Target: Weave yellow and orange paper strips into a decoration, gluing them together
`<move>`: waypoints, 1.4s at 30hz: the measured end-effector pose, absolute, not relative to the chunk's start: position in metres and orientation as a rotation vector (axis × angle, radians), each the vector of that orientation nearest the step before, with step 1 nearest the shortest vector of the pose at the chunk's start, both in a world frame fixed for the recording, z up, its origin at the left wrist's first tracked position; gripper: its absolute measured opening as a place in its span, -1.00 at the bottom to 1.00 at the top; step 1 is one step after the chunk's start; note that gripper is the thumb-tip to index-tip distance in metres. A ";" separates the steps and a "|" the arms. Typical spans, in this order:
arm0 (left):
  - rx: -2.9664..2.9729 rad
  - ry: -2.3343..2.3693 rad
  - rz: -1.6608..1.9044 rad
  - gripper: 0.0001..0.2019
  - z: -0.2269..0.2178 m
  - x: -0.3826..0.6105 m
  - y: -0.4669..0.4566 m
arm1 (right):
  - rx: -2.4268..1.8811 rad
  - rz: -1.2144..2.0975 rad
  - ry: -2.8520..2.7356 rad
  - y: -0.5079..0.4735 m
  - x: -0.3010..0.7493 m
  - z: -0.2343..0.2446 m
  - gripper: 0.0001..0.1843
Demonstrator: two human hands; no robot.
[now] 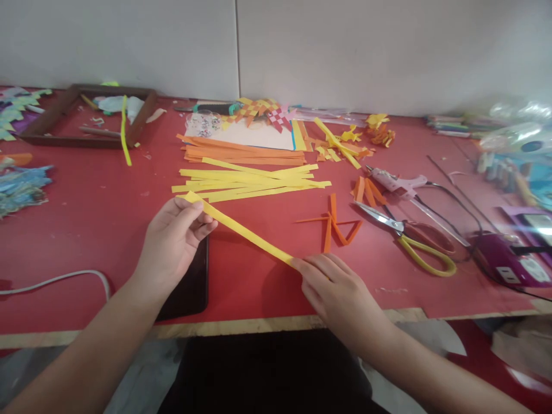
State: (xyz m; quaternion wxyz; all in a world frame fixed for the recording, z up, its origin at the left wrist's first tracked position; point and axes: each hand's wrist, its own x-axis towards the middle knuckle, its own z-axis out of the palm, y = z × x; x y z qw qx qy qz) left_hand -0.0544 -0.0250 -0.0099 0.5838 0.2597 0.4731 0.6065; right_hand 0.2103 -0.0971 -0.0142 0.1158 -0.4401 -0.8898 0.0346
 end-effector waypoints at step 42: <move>0.830 1.161 1.460 -0.84 -0.016 -0.049 -0.029 | -1.263 0.228 -2.645 -0.066 0.183 0.005 -0.95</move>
